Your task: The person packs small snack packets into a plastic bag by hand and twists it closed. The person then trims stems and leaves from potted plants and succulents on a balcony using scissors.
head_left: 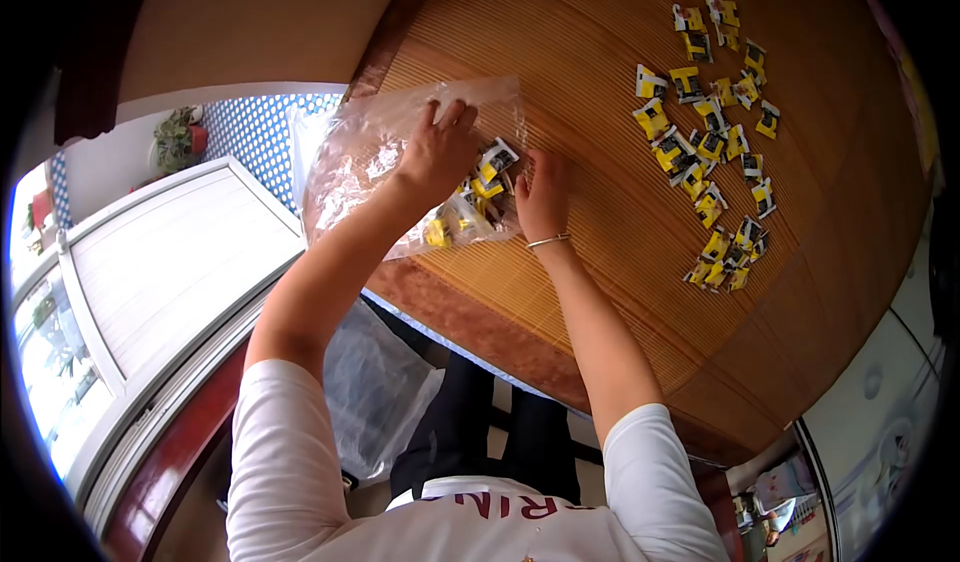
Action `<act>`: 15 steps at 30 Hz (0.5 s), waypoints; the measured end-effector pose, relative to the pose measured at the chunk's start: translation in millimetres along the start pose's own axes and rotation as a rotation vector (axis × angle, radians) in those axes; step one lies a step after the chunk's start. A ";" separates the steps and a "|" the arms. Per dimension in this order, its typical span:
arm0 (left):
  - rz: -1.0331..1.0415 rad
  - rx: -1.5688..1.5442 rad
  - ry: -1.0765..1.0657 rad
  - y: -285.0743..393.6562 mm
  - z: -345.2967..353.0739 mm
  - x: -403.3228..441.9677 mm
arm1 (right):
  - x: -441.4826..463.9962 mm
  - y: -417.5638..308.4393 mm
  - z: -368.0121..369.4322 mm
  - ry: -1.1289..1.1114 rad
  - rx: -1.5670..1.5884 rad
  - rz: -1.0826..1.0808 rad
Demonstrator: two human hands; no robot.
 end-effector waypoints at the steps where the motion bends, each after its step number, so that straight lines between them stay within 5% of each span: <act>1: -0.083 -0.054 0.143 -3.0 2.8 -7.8 | 0.2 -5.3 -1.5 -0.001 -0.061 0.068; 3: -0.253 -0.160 0.430 -9.5 7.2 -28.5 | 1.3 -4.2 1.9 -0.217 -0.093 0.214; 5: -0.382 -0.349 0.289 -16.8 19.0 -46.2 | -0.3 5.3 18.3 -0.231 -0.092 0.337; 8: -0.471 -0.661 0.169 -18.8 35.8 -65.1 | -4.8 19.4 26.2 -0.284 -0.193 0.150; 11: -0.484 -0.859 0.259 -11.5 45.8 -69.3 | -15.6 8.8 25.9 0.133 -0.275 -0.146; 15: -0.496 -0.947 0.398 -6.6 46.0 -85.3 | -14.3 25.4 51.9 0.036 -0.047 0.168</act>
Point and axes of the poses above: each hand's wrist, its own x-axis towards the middle knuckle, its own z-axis out of the palm, y = z × x, the point moved 2 cm from there along x, towards the middle knuckle, and after that the axes turned 2 degrees about z, right-handed, at the moved point
